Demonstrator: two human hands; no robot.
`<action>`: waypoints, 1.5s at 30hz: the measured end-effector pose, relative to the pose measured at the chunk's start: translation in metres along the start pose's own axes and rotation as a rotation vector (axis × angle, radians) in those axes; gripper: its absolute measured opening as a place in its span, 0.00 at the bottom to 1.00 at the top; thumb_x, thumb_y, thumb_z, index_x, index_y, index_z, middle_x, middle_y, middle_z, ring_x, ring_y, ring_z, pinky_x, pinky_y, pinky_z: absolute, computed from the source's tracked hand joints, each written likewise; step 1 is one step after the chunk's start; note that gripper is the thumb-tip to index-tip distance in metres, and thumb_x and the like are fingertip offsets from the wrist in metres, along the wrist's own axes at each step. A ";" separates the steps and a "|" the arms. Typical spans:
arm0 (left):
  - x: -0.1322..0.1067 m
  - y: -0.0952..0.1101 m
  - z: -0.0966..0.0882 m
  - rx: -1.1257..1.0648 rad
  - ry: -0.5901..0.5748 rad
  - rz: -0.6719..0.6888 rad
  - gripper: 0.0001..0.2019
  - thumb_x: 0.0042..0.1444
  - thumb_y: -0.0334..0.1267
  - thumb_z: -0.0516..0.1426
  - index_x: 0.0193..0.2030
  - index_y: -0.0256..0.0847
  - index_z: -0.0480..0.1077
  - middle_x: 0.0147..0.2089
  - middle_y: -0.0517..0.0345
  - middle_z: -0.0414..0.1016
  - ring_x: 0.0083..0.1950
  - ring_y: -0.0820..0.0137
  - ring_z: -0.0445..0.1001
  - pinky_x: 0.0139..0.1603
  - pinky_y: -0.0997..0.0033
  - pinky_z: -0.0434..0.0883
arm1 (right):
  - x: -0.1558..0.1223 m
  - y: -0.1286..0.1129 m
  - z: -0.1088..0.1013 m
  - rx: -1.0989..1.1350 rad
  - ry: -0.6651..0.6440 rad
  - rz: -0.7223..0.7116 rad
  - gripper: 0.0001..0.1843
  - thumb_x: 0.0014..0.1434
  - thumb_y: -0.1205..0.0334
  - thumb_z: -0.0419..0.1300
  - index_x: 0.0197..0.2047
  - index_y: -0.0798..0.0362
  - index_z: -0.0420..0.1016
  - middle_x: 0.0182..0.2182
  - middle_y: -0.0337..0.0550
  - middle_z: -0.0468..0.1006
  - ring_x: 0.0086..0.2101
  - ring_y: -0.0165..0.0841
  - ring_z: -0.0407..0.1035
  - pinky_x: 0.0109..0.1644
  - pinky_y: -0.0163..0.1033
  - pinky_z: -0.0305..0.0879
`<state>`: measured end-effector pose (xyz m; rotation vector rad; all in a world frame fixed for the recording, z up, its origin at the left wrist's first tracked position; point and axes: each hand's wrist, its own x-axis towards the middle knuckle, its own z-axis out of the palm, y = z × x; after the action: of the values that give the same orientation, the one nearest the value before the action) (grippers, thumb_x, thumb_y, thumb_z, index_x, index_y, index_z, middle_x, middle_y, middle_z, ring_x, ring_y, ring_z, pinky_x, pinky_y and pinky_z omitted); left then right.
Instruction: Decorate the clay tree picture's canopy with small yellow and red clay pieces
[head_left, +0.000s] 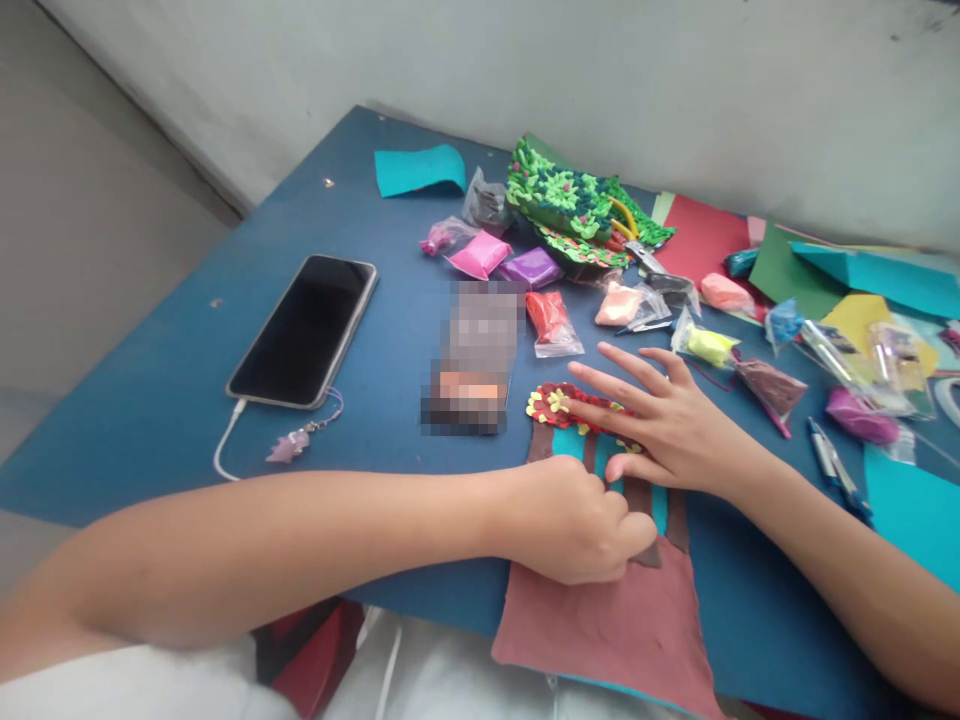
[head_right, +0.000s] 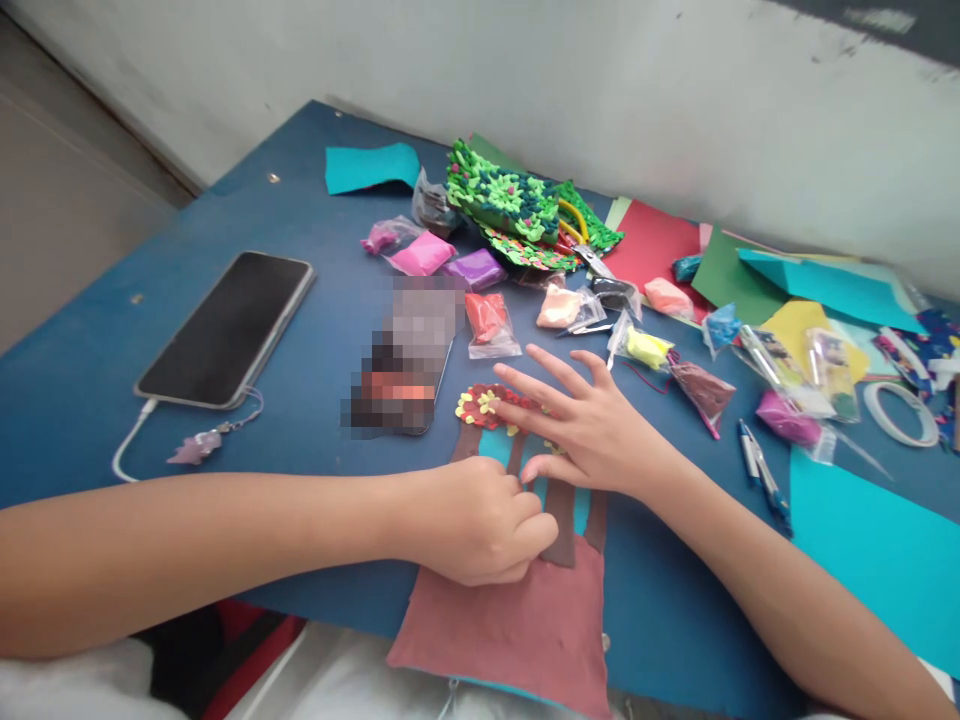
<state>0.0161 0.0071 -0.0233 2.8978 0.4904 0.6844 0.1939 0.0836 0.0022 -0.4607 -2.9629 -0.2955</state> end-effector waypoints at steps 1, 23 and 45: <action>0.000 0.000 0.000 0.001 0.013 -0.001 0.06 0.54 0.32 0.50 0.28 0.37 0.66 0.20 0.59 0.69 0.18 0.68 0.66 0.14 0.69 0.62 | 0.000 0.000 0.000 -0.003 -0.002 -0.001 0.34 0.65 0.39 0.33 0.62 0.48 0.62 0.63 0.46 0.60 0.62 0.50 0.49 0.57 0.56 0.47; 0.007 -0.001 -0.008 -0.047 -0.176 -0.032 0.08 0.56 0.35 0.51 0.27 0.37 0.65 0.19 0.60 0.67 0.18 0.69 0.68 0.14 0.71 0.54 | 0.015 0.041 -0.019 -0.178 -0.058 -0.208 0.29 0.65 0.42 0.42 0.67 0.37 0.49 0.64 0.43 0.57 0.59 0.50 0.57 0.54 0.57 0.55; 0.007 -0.002 -0.010 -0.063 -0.198 -0.027 0.08 0.57 0.34 0.50 0.28 0.36 0.66 0.20 0.59 0.67 0.19 0.68 0.67 0.15 0.72 0.54 | 0.026 0.057 -0.004 -0.302 -0.102 -0.419 0.43 0.56 0.75 0.51 0.69 0.38 0.39 0.62 0.42 0.61 0.51 0.43 0.65 0.49 0.51 0.64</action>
<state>0.0173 0.0116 -0.0122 2.8534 0.4736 0.3958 0.1879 0.1434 0.0196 0.1325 -3.1004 -0.7901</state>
